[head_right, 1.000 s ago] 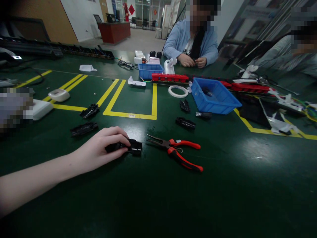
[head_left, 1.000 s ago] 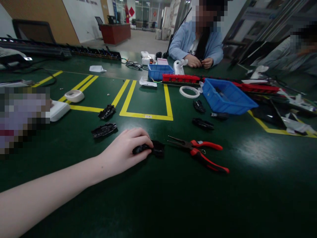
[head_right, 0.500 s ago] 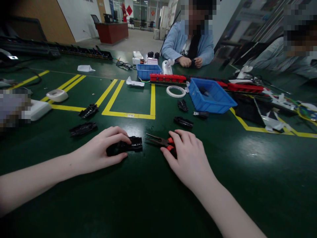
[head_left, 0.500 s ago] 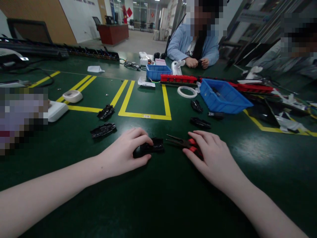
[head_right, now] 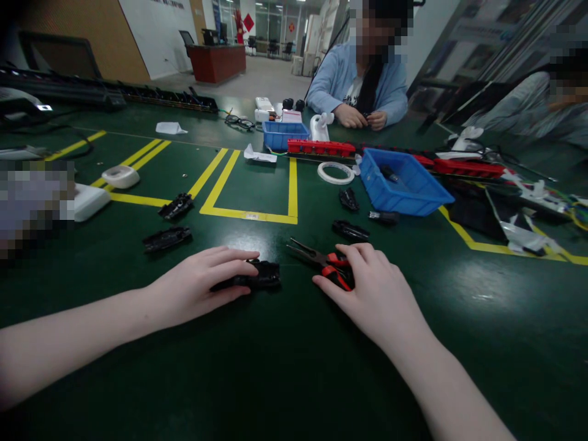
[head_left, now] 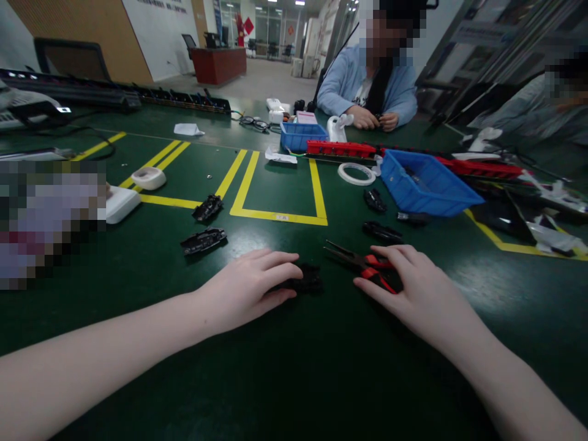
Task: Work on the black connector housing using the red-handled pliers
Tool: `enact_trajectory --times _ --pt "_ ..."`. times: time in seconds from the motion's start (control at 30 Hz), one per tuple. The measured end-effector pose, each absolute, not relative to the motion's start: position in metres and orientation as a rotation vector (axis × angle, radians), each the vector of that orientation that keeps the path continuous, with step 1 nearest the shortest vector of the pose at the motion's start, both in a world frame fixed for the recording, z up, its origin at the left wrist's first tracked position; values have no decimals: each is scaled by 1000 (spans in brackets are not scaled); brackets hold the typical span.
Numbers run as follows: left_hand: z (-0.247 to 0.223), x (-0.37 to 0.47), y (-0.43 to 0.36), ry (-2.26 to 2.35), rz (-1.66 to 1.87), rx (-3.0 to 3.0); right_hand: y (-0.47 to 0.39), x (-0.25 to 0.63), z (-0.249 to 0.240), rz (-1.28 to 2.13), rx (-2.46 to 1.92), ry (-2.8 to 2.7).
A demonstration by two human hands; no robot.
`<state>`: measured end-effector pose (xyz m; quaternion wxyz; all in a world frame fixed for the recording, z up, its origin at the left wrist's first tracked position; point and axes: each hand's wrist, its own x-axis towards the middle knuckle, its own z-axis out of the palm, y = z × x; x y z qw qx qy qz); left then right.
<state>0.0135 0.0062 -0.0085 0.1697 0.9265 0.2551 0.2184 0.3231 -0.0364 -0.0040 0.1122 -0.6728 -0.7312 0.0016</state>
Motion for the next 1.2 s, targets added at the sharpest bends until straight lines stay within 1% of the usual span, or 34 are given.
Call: enact_trajectory --times 0.17,0.33,0.57,0.8,0.93,1.2 --pt "-8 14 6 677 680 2768 -39 331 5 18 -2091 -2160" --pt "-7 13 7 660 706 2779 -41 331 5 66 -2064 -2189" --pt "-5 14 10 677 619 2663 -37 319 -6 -166 -1956 -2195" --pt "-8 15 9 669 610 2661 -33 320 -9 -243 -1886 -2240" --pt "-7 15 8 682 604 2690 -33 320 -8 -209 -1859 -2227" --pt "-7 16 5 714 642 2808 -42 302 0 -13 -1699 -2171"
